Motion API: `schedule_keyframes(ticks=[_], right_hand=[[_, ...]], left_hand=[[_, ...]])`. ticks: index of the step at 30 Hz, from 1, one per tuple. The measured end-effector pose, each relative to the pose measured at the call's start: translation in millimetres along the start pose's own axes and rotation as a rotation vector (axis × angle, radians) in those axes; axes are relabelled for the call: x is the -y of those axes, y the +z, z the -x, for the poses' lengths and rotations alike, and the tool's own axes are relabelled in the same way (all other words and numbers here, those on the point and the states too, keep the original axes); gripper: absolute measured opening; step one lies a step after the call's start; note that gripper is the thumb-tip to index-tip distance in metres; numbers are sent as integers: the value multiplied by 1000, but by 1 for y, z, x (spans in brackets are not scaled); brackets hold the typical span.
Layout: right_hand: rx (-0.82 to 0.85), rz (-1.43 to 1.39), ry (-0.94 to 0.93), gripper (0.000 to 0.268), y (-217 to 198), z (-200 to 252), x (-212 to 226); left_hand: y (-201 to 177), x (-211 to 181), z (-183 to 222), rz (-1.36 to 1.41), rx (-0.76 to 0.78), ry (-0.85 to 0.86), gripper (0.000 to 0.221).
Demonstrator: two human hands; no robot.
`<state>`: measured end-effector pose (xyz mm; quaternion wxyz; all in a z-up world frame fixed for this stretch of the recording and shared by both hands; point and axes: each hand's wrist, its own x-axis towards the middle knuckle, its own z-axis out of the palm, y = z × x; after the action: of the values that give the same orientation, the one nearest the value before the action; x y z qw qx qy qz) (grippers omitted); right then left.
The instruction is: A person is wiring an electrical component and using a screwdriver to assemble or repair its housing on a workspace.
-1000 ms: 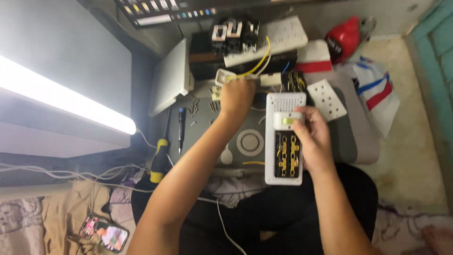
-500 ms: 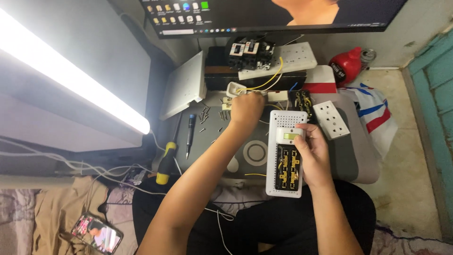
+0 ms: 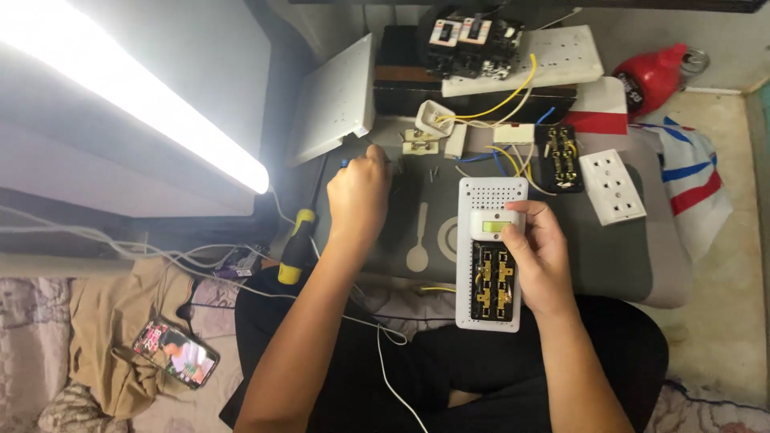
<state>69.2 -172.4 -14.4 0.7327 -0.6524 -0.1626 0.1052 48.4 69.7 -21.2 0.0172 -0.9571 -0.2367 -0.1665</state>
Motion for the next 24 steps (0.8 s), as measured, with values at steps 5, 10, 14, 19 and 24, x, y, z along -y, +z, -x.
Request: schedule_keyframes(ticks=[5,10,14,19,24], right_hand=[[24,4,9,27,8,3,-4],[26,2,19,27,13,4,-5],[25,31,7,26,13,3,-6],[-6,48,-17,27,7,1,-12],[22,18,9,26,7,2,-1]], left_hand=[[9,1,3,-52,63,-37,5],[6,-14,-2,10,-6,-3,10],[28,-27,-11,159,40,12,17],[65,-40,-17,116,32,28,11],[78,-37,-25,65,121,17,9]])
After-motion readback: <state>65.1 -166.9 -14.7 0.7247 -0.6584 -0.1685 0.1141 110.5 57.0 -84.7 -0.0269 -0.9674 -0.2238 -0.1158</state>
